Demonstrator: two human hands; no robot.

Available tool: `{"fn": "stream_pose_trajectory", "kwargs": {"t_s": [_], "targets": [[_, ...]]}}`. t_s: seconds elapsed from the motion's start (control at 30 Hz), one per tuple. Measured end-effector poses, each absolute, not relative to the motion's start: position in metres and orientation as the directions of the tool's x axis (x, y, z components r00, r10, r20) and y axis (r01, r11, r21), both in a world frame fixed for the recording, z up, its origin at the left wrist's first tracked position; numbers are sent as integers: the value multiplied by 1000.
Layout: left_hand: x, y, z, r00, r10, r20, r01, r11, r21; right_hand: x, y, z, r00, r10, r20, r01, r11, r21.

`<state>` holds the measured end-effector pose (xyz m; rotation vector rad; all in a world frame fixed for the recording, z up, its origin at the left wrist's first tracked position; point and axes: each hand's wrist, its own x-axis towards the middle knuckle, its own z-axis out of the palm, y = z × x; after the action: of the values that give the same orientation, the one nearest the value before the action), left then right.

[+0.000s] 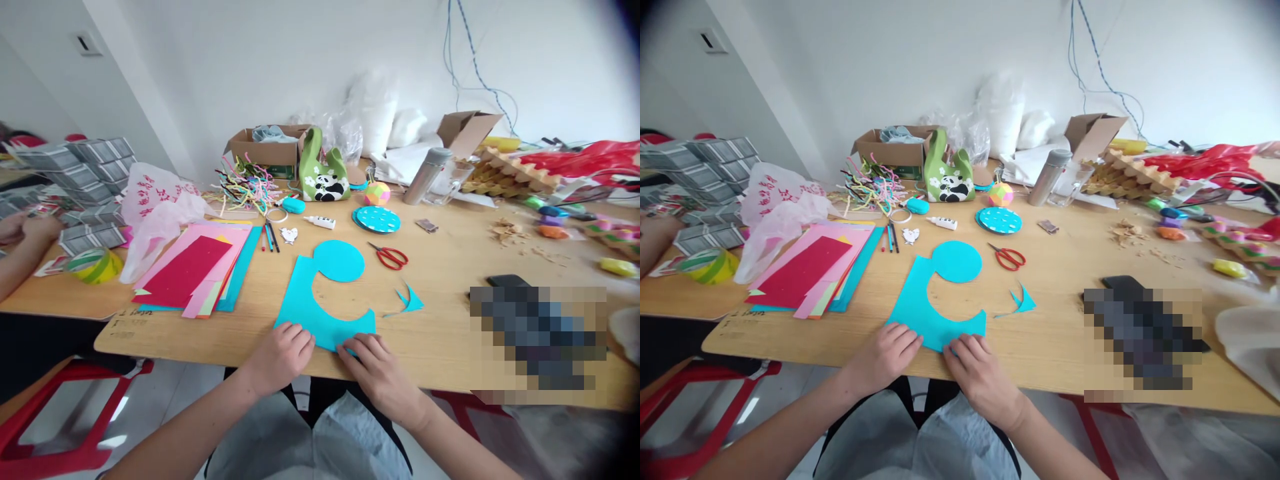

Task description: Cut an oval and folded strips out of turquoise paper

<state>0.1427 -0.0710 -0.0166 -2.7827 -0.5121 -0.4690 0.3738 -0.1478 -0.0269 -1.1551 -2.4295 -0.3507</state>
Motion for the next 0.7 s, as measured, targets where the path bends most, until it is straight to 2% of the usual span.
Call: {"fn": "stream_pose_trajectory", "kwargs": {"t_s": [0.57,0.7], "targets": [[85,-52,-27,816,452,361,424,-891,159,379,-159,-35,-506,745,434,812,581,-50],[82,-48,-29,798,501,334,409,-858,312,382,-164,-36,-465,778,423,841,537,-61]]}}
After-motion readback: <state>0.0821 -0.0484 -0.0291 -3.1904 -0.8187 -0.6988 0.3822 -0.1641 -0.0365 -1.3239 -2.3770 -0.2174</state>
